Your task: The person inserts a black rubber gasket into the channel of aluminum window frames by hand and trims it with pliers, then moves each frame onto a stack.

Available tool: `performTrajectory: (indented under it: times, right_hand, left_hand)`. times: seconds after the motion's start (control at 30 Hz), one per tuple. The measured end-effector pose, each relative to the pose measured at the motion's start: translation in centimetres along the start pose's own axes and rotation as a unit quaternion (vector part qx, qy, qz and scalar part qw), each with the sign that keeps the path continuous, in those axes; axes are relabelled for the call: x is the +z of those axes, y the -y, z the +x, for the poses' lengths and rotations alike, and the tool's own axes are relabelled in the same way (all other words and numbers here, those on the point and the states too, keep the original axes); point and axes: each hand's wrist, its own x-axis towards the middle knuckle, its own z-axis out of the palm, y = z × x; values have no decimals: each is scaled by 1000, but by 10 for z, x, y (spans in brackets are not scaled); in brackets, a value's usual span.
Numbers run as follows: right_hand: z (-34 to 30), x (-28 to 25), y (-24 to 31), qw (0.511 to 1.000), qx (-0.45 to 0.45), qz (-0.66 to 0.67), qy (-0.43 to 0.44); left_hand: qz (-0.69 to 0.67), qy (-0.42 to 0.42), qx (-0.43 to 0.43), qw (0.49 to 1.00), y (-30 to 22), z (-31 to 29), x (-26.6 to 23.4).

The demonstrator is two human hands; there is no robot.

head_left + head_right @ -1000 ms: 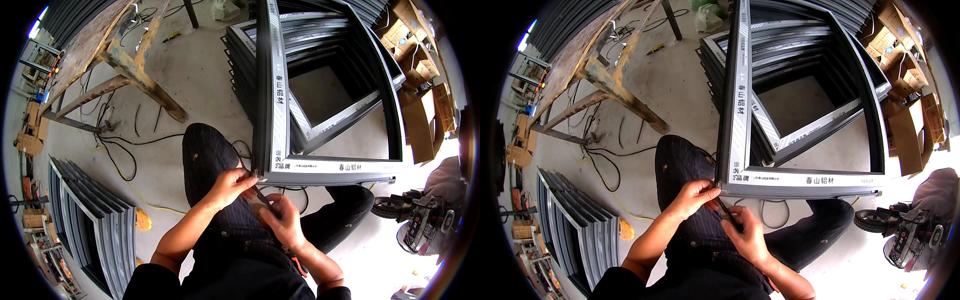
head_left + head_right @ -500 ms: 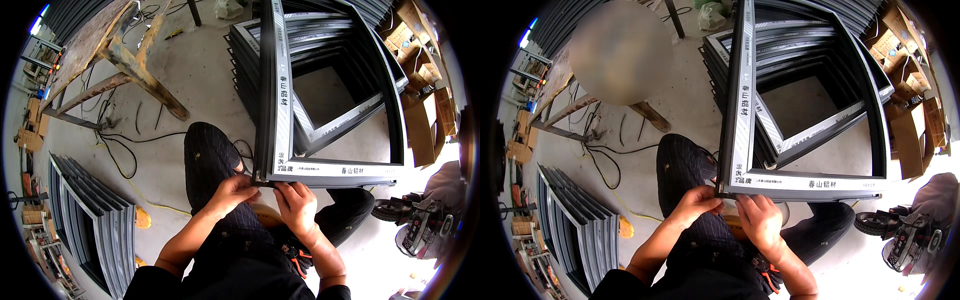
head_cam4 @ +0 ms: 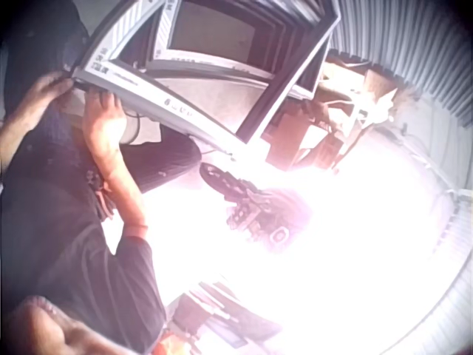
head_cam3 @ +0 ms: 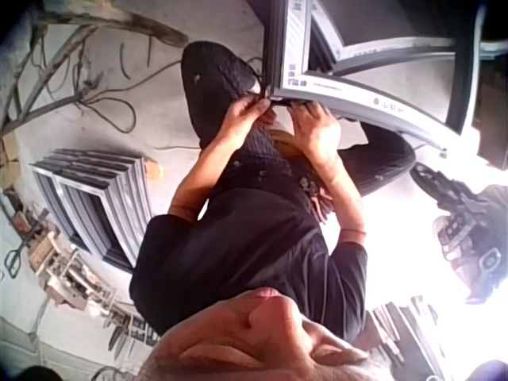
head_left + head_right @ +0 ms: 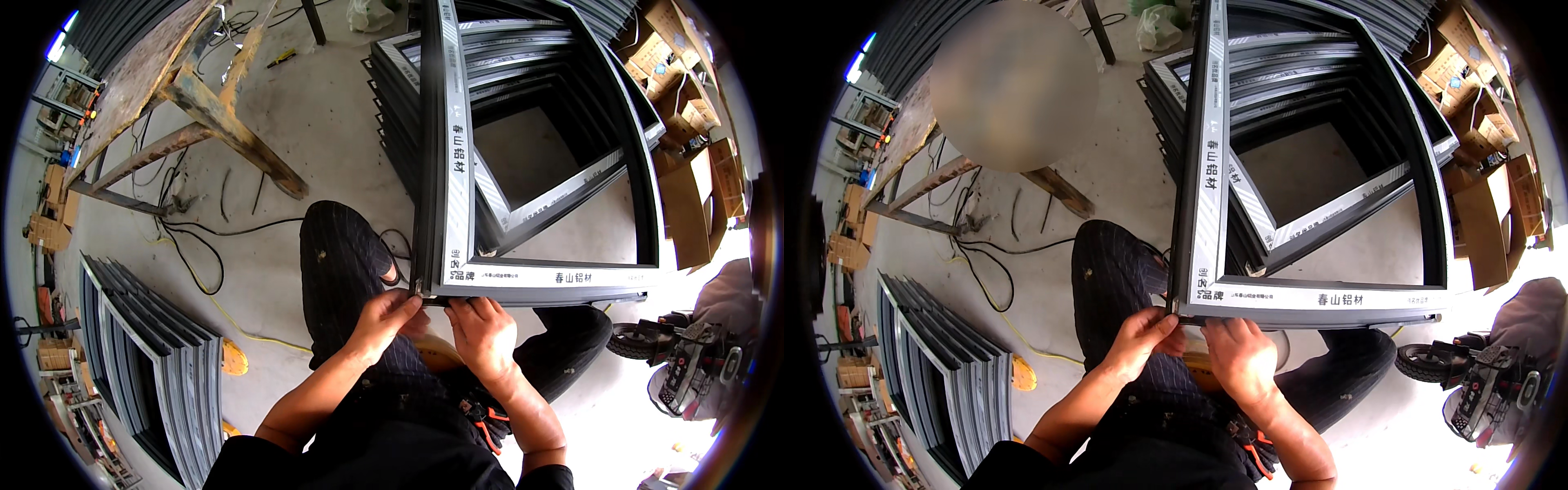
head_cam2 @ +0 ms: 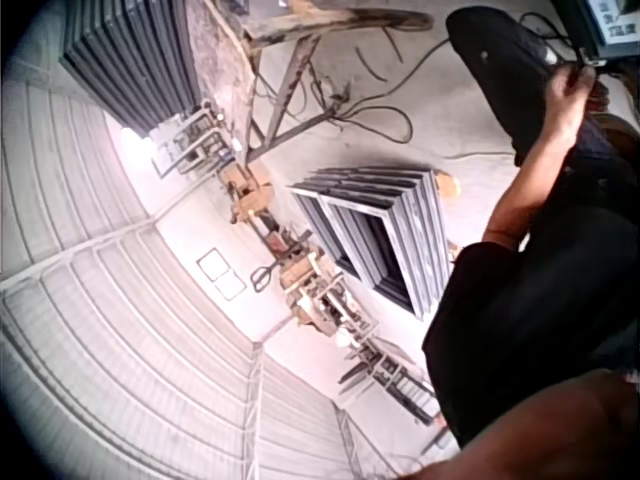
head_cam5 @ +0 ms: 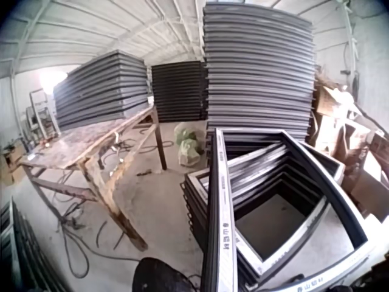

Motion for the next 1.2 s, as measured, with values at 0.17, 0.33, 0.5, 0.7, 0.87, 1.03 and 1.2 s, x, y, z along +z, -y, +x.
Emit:
performTrajectory:
  times: [0.17,0.33,0.5,0.7,0.87,1.03,1.2]
  right_hand:
    - [-3,-3,-3,1000,5,-6,2]
    - [-9,-24,-18,999,24,38,6]
    - [-45,-88,-67,995,86,48,24]
    - [-66,-139,-107,985,158,-49,-47]
    - [-56,-116,-124,982,151,-44,-102]
    - [-53,-110,-131,981,147,-54,-113]
    - [-51,-107,-134,979,148,-58,-128]
  left_hand:
    - [-72,-2,-19,997,15,7,21]
    - [-43,-28,14,999,15,10,17]
    - [-35,-83,30,995,-8,19,9]
    - [-15,-92,62,994,-36,38,-21]
    - [-5,-84,49,995,-43,36,-16]
    - [-11,-80,43,996,-42,36,-15]
    - [-24,-87,49,995,-37,36,-16]
